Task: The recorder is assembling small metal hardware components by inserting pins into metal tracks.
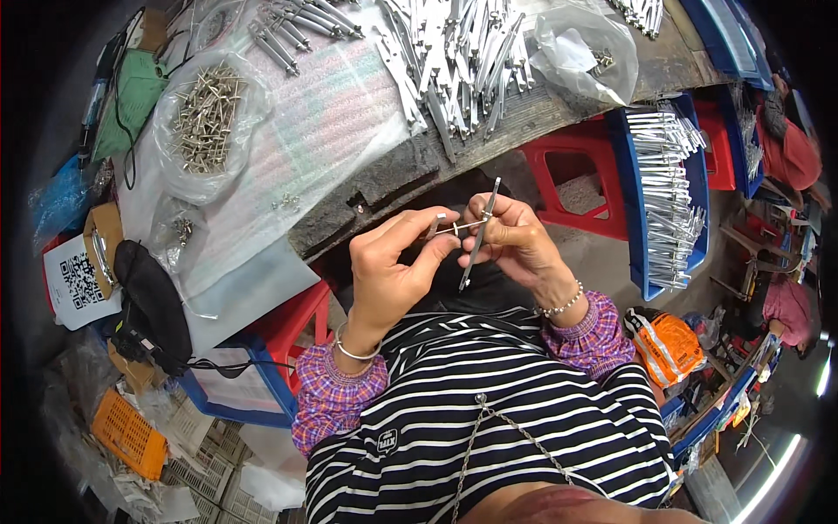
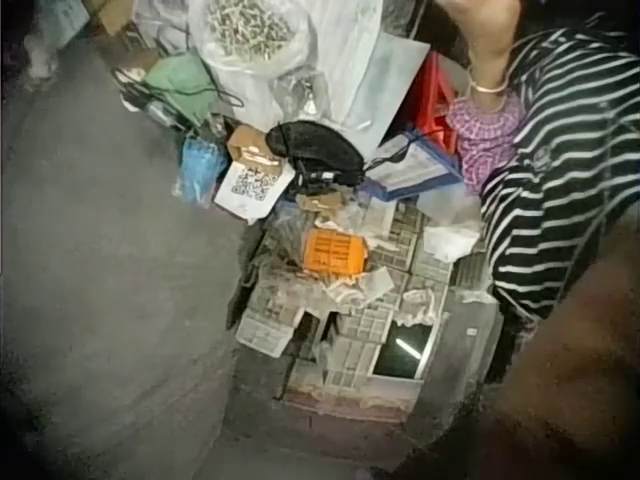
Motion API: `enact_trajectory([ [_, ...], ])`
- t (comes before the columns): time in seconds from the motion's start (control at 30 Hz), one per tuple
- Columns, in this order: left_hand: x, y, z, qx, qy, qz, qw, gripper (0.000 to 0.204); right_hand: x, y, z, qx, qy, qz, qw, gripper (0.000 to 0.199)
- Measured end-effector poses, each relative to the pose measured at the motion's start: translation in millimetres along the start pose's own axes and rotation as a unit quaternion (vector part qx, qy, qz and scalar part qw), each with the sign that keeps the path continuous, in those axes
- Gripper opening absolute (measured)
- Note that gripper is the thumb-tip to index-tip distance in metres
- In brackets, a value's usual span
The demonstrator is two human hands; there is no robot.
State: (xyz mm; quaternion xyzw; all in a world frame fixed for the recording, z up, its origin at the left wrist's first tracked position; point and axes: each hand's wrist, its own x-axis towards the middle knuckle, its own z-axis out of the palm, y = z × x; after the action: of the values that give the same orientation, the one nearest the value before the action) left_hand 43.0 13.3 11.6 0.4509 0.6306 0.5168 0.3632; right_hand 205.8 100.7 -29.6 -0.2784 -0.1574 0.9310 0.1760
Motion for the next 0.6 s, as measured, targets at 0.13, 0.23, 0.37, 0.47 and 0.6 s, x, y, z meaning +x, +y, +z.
enact_trajectory([
  [0.13, -2, 4, 0, 0.024, 0.019, -0.006, 1.0, 0.021, 0, 0, 4, -0.031, 0.01, -0.01, 0.999, 0.022],
  [0.23, -2, 4, 1, 0.027, 0.037, 0.0, 0.999, 0.02, 0, 0, 5, -0.043, 0.03, -0.014, 0.999, 0.021],
  [0.37, 0, 4, 2, 0.043, 0.041, 0.019, 0.998, 0.02, -1, 2, 6, -0.054, 0.041, -0.022, 0.997, 0.021],
  [0.47, 0, 4, 4, 0.034, 0.043, 0.007, 0.998, 0.02, 0, 2, 6, -0.061, 0.043, -0.028, 0.997, 0.021],
  [0.6, 1, 8, 2, 0.03, 0.052, -0.01, 0.998, 0.019, 0, 1, 16, -0.094, 0.068, -0.048, 0.992, 0.018],
])
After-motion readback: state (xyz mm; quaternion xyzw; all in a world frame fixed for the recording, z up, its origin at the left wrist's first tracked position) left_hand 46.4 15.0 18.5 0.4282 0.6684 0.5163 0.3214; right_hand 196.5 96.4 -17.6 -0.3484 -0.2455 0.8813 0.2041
